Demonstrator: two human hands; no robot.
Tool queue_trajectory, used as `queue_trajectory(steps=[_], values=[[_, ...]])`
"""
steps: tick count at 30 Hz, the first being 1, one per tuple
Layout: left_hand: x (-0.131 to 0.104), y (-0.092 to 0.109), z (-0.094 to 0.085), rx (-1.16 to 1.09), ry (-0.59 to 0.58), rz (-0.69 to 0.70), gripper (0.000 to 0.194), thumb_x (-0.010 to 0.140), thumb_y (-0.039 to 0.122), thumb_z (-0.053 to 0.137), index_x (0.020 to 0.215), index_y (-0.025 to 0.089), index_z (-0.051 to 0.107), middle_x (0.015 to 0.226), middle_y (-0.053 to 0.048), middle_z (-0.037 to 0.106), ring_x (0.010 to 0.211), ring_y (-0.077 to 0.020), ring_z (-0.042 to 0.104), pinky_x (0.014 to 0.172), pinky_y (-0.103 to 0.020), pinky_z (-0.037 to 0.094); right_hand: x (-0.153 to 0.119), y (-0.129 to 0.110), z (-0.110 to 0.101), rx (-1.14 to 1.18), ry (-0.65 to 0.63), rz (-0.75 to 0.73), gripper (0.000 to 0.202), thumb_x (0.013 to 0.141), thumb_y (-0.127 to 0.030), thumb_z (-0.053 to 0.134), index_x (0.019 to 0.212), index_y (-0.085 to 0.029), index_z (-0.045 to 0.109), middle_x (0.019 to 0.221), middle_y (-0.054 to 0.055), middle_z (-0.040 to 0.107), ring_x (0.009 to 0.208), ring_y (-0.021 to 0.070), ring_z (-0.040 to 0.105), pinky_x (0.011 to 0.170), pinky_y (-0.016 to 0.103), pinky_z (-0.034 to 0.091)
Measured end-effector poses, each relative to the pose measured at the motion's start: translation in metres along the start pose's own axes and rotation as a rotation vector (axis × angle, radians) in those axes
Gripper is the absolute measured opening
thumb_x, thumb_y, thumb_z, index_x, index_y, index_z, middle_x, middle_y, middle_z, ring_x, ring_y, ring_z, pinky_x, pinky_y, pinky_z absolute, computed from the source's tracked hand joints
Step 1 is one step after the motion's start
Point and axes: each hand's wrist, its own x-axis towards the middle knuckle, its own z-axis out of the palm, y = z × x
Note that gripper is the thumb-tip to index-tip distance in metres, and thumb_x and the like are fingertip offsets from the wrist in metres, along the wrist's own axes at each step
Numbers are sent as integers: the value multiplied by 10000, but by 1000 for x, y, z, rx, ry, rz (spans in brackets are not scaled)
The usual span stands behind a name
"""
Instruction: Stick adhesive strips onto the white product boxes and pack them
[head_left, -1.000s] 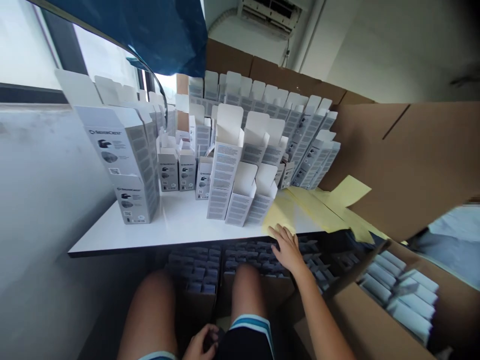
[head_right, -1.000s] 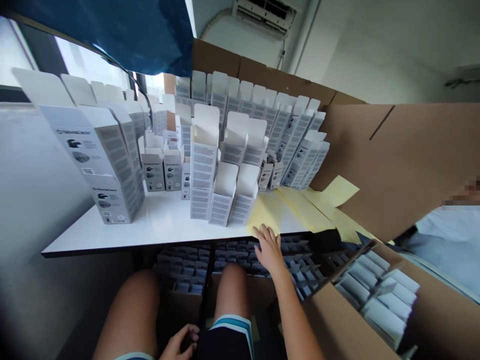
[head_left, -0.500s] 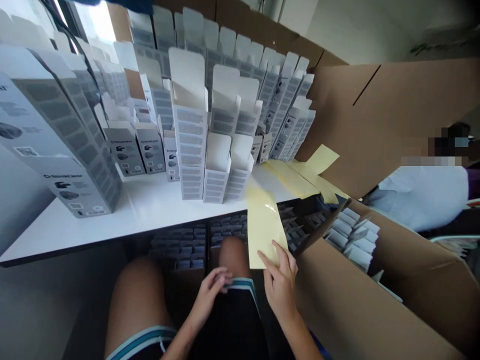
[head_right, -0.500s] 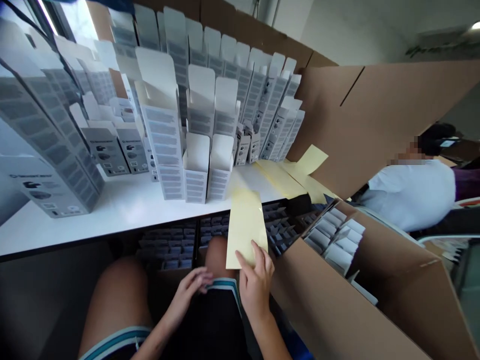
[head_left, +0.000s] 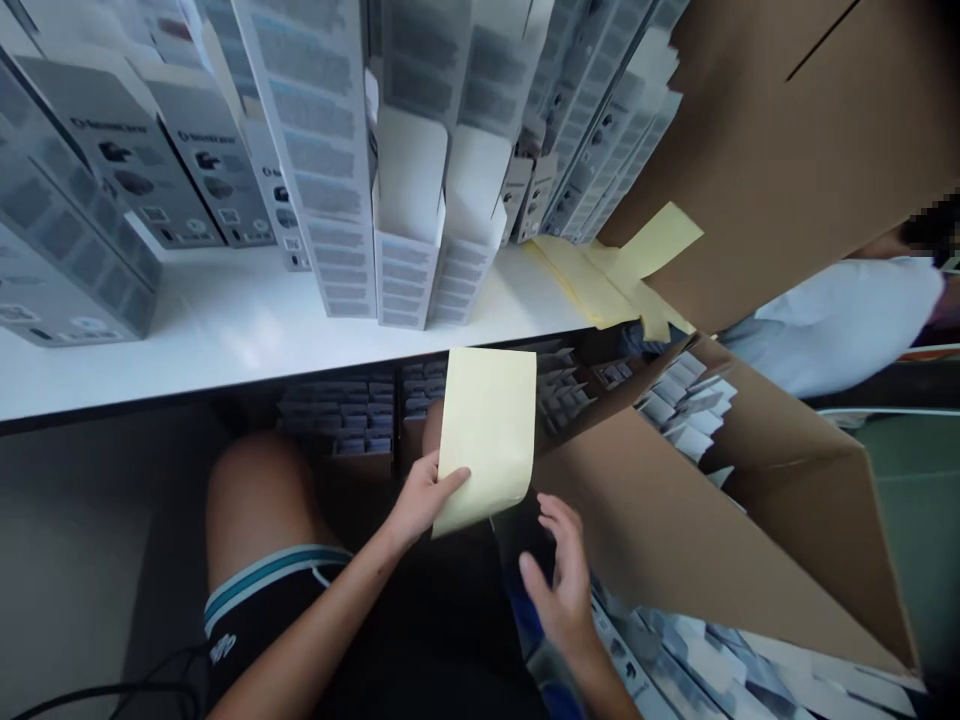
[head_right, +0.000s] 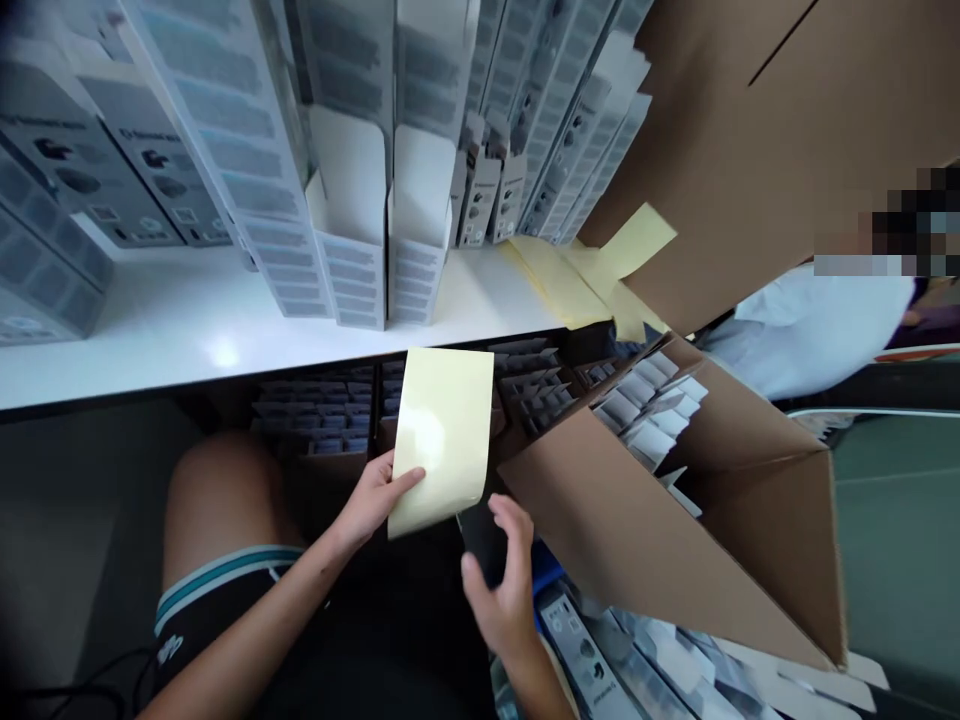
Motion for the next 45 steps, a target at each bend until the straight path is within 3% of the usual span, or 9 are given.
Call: queue_trajectory(steps=[2, 6, 10, 12, 16, 20, 31, 37, 45], values=[[-20, 2, -8, 8, -4, -17, 492, 737, 392, 820, 1130, 136, 673, 1054, -94, 777, 916, -234, 724, 783, -295, 560, 14, -1, 4, 298, -18, 262, 586, 847, -375, 686, 1392, -280, 491, 1297, 117, 624, 1175, 312, 607, 966, 503, 517], [-56, 6, -18, 107, 10, 3, 523, 815, 379, 761, 1256, 188, 554, 998, -70, 763, 819, -201, 722, 689, -275, 573, 38, -16, 29, 716, -323, 650, 603, 683, -407, 854, 1221, -226, 652, 1175, 107, 742, 1078, 342, 692, 962, 498, 537], [-82, 5, -32, 299, 179, 194, 644, 871, 325, 707, 1422, 263, 378, 1036, -57, 713, 906, -198, 701, 768, -309, 580, 42, -34, 55, 818, -431, 731, 670, 645, -311, 893, 1263, -237, 645, 1219, 85, 738, 1135, 336, 684, 1015, 497, 525], [-91, 6, -39, 512, 270, 364, 527, 878, 273, 698, 1354, 281, 471, 1129, -68, 648, 1027, -210, 662, 877, -354, 555, 39, -36, 64, 813, -447, 732, 627, 656, -300, 888, 1238, -236, 661, 1232, 79, 735, 1164, 329, 673, 1025, 482, 527], [-105, 14, -47, 1028, 433, 651, 133, 858, 188, 707, 970, 259, 726, 1350, -89, 467, 1261, -289, 496, 1019, -461, 438, 33, -34, 77, 718, -449, 648, 550, 703, -302, 863, 1213, -237, 669, 1221, 72, 741, 1146, 312, 688, 1017, 472, 547], [-113, 24, -43, 1201, 461, 691, 145, 851, 194, 713, 959, 279, 759, 1179, -79, 580, 1032, -243, 555, 879, -424, 443, 29, -39, 82, 568, -428, 462, 463, 786, -318, 793, 1223, -225, 672, 1242, 79, 729, 1162, 301, 682, 1033, 478, 547], [-112, 31, -44, 1031, 192, 661, 150, 899, 215, 637, 993, 208, 754, 875, -61, 743, 764, -166, 657, 678, -294, 506, 36, -49, 68, 188, -549, -94, 403, 864, -157, 675, 1249, -277, 680, 1255, 40, 722, 1170, 270, 679, 1069, 450, 529], [-115, 35, -44, 1027, 171, 635, 164, 902, 213, 600, 917, 197, 763, 833, -59, 760, 733, -164, 692, 653, -265, 519, 35, -46, 66, 136, -599, -111, 325, 859, -173, 684, 1170, -260, 722, 1128, 44, 768, 1037, 262, 731, 970, 407, 590], [-114, 29, -43, 811, 246, 512, 148, 896, 210, 616, 838, 173, 746, 800, -56, 717, 634, -121, 615, 552, -222, 458, 35, -47, 67, 159, -624, -100, 442, 840, -169, 698, 1264, -291, 675, 1250, 42, 724, 1162, 279, 682, 1039, 455, 548]])
